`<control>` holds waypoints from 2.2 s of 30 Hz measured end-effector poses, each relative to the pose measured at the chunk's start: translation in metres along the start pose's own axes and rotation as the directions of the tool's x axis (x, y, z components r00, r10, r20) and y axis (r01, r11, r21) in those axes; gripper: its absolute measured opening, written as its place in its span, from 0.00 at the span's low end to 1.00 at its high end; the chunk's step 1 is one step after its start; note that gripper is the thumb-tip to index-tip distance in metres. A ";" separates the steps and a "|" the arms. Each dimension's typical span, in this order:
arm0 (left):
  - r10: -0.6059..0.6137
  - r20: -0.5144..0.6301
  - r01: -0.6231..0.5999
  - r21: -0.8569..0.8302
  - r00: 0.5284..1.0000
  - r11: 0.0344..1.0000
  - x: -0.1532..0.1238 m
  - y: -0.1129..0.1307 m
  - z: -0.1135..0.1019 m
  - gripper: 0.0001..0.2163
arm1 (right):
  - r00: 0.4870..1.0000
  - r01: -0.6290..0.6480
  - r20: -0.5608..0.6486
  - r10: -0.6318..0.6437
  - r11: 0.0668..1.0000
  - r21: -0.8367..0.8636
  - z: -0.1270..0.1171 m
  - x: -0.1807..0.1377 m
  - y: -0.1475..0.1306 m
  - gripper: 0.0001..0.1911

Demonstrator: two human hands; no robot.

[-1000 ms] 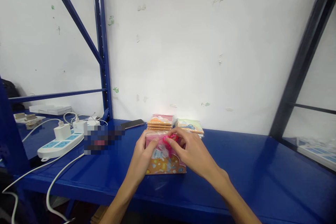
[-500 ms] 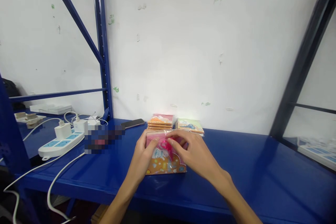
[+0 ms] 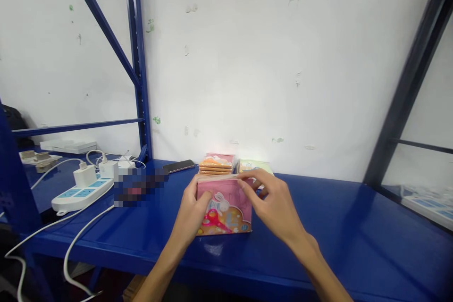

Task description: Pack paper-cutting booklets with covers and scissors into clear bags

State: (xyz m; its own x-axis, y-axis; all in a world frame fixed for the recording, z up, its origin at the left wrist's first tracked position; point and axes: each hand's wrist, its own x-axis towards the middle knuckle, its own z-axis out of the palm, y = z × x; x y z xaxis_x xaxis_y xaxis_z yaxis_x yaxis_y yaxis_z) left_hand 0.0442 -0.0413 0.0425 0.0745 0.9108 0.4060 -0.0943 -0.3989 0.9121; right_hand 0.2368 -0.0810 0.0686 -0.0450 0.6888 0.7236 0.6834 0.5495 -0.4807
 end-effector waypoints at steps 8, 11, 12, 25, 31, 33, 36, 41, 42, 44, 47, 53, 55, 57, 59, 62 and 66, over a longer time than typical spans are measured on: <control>0.029 0.091 -0.018 -0.117 0.995 0.993 0.004 -0.013 0.005 0.15 | 0.984 -0.152 0.136 0.113 0.934 0.322 -0.002 -0.007 0.044 0.24; 0.008 0.146 0.019 -0.185 0.989 0.982 0.003 -0.013 0.009 0.17 | 0.983 -0.181 0.081 0.162 0.886 0.427 -0.006 -0.014 0.051 0.15; 0.001 0.159 0.030 -0.197 0.987 0.980 0.002 -0.013 0.011 0.17 | 0.984 -0.178 0.054 0.172 0.881 0.439 -0.007 -0.016 0.052 0.12; 0.075 0.167 -0.058 -0.107 0.983 0.993 -0.005 -0.028 0.022 0.17 | 0.991 -0.127 -0.016 0.136 0.955 0.270 -0.024 -0.037 0.067 0.11; 0.056 0.210 -0.068 0.049 0.976 0.997 -0.003 -0.022 0.014 0.11 | 0.995 -0.089 -0.027 0.098 0.971 0.223 -0.025 -0.040 0.065 0.09; 0.064 0.200 -0.084 0.092 0.978 0.992 -0.003 -0.020 0.013 0.10 | 0.999 -0.049 -0.011 0.052 0.978 0.201 -0.030 -0.041 0.061 0.08; 0.071 0.215 -0.095 0.100 0.974 0.990 -0.004 -0.015 0.013 0.09 | 1.000 -0.004 0.016 0.002 0.987 0.159 -0.037 -0.043 0.056 0.09; 0.031 0.322 -0.073 0.119 0.946 0.990 -0.006 -0.004 0.007 0.13 | 0.999 -0.007 -0.035 0.010 0.997 0.079 -0.038 -0.044 0.055 0.10; 0.027 0.345 -0.076 0.127 0.938 0.989 -0.006 -0.002 0.006 0.14 | 0.999 -0.011 -0.046 0.014 0.997 0.076 -0.038 -0.044 0.055 0.10; 0.041 0.361 -0.093 0.127 0.932 0.988 -0.007 -0.001 0.005 0.14 | 0.998 -0.015 -0.066 0.021 0.996 0.090 -0.036 -0.043 0.056 0.10; 0.074 0.284 -0.114 0.126 0.956 0.985 -0.008 -0.003 0.009 0.12 | 0.997 -0.013 -0.075 0.022 0.993 0.121 -0.034 -0.043 0.056 0.11; 0.019 0.290 -0.036 0.054 0.957 0.998 -0.007 -0.005 0.014 0.13 | 0.999 -0.019 -0.048 0.023 0.997 0.081 -0.038 -0.042 0.053 0.10; 0.006 0.332 -0.009 0.007 0.943 1.000 -0.005 -0.002 0.012 0.12 | 0.999 -0.019 -0.046 0.022 0.998 0.066 -0.039 -0.042 0.053 0.11; 0.003 0.364 0.004 -0.018 0.931 1.000 -0.004 -0.001 0.010 0.12 | 0.999 -0.014 -0.052 0.017 0.998 0.064 -0.039 -0.042 0.054 0.12; 0.016 0.380 -0.012 -0.011 0.925 1.000 -0.003 -0.002 0.007 0.11 | 0.998 -0.010 -0.058 0.015 0.997 0.082 -0.038 -0.043 0.057 0.14; 0.043 0.389 -0.061 0.034 0.920 0.998 -0.003 -0.004 0.004 0.12 | 0.997 0.002 -0.073 0.008 0.990 0.139 -0.036 -0.045 0.063 0.16; 0.049 0.424 -0.082 0.060 0.904 0.995 -0.001 -0.007 0.000 0.13 | 0.994 0.036 -0.111 -0.018 0.985 0.166 -0.033 -0.047 0.069 0.16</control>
State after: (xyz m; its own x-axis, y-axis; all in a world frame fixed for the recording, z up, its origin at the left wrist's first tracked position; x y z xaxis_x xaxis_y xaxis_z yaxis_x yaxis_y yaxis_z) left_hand 0.0450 -0.0390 0.0360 0.4835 0.7592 0.4357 -0.0405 -0.4778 0.8775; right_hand 0.3102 -0.0911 0.0175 0.0238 0.6224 0.7824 0.5508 0.6450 -0.5298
